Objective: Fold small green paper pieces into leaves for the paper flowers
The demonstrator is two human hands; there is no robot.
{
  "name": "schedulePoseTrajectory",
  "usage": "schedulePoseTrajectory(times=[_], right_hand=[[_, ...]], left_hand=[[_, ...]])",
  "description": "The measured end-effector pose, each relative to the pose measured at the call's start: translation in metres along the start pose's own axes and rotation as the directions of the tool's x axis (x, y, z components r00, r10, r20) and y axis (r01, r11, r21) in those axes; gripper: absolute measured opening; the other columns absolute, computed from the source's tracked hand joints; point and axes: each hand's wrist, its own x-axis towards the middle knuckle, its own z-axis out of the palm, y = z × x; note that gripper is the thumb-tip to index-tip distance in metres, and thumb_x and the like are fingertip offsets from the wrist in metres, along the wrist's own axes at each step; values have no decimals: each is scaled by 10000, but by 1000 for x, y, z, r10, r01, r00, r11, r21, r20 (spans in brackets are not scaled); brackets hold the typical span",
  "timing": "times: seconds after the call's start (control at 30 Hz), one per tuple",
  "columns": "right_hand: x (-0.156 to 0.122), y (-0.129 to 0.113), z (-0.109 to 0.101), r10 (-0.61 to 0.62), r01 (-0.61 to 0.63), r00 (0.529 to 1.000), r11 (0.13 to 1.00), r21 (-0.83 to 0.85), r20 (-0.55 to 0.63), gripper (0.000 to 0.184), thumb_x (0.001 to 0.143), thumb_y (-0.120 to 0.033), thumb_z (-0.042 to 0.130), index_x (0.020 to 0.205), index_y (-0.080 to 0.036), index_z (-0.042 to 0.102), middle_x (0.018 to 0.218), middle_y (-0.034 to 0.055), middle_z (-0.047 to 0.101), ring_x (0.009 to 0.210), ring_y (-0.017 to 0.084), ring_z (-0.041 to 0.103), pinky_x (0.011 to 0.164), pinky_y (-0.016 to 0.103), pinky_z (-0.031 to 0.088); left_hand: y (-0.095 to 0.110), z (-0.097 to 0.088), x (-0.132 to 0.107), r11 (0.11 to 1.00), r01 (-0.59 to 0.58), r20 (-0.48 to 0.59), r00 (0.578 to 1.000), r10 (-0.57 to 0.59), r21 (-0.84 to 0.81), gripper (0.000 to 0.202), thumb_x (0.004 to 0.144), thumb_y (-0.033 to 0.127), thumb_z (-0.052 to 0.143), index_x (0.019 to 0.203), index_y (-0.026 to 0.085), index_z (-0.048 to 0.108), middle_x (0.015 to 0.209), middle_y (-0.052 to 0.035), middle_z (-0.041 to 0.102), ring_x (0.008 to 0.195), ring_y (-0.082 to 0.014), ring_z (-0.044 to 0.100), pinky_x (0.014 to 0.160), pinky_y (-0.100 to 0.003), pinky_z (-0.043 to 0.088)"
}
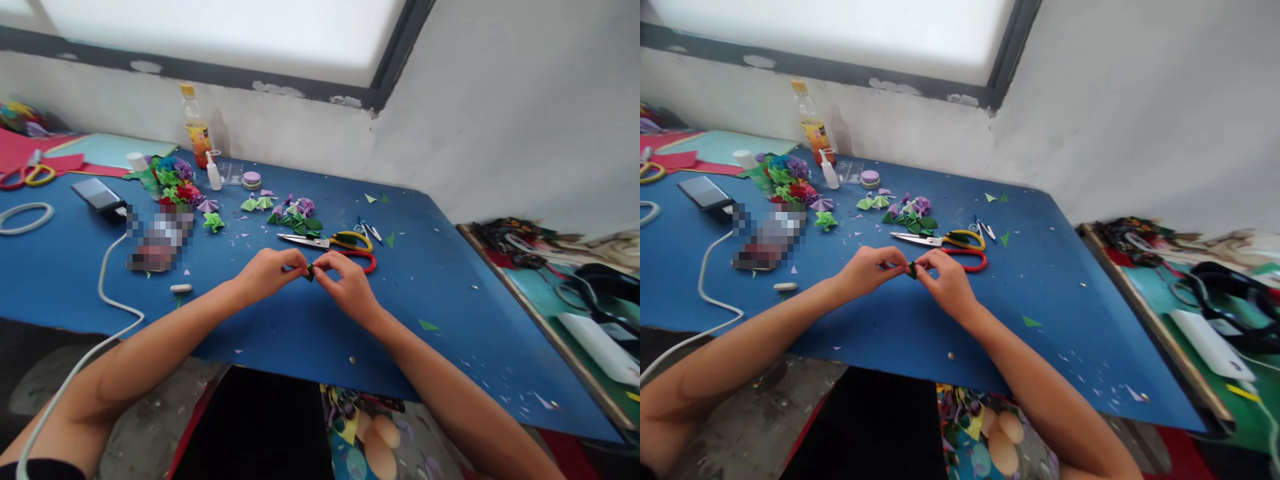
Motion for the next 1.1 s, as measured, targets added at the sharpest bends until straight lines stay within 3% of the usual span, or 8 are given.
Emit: schedulePoseTrajectory(times=[0.3, 0.57, 0.87, 1.1], right_hand=[[-1, -2, 2, -24, 23, 999, 999, 32, 29, 90, 828, -188, 519, 761, -188, 579, 754, 26, 591, 711, 142, 556, 670, 279, 460], [0, 1, -1, -27, 27, 999, 1000, -10, -19, 132, 861, -282, 512, 796, -194, 585, 759, 29, 598, 715, 155, 564, 684, 295, 461], [-1, 5, -1, -33, 31, 999, 996, -89, -24, 124, 864, -273, 508, 819, -187, 586, 779, 42, 603, 750, 172, 577, 691, 302, 459], [0, 5, -2, -39, 35, 999, 993, -114, -30, 109, 865, -253, 503, 821, -191, 581, 790, 42, 610, 744, 168, 575, 677, 298, 456]], left_hand=[[-4, 3, 2, 996, -89, 0, 996, 89, 19, 132, 796, 238, 594, 703, 149, 622, 676, -5, 685, 603, -92, 623, 588, -188, 519], [2, 1, 1, 1000, 16, -53, 998, -16, 7, 100, 827, 237, 522, 864, 157, 570, 761, -30, 703, 693, -124, 673, 600, -202, 524], [3, 1, 0, 998, 58, -18, 998, -58, -3, 137, 825, 197, 477, 943, 153, 529, 757, -24, 713, 417, -35, 493, 453, -158, 437], [-1, 1, 0, 997, 54, 36, 998, -52, -51, 255, 802, 235, 544, 1045, 160, 532, 904, -68, 719, 670, -113, 664, 580, -193, 515]])
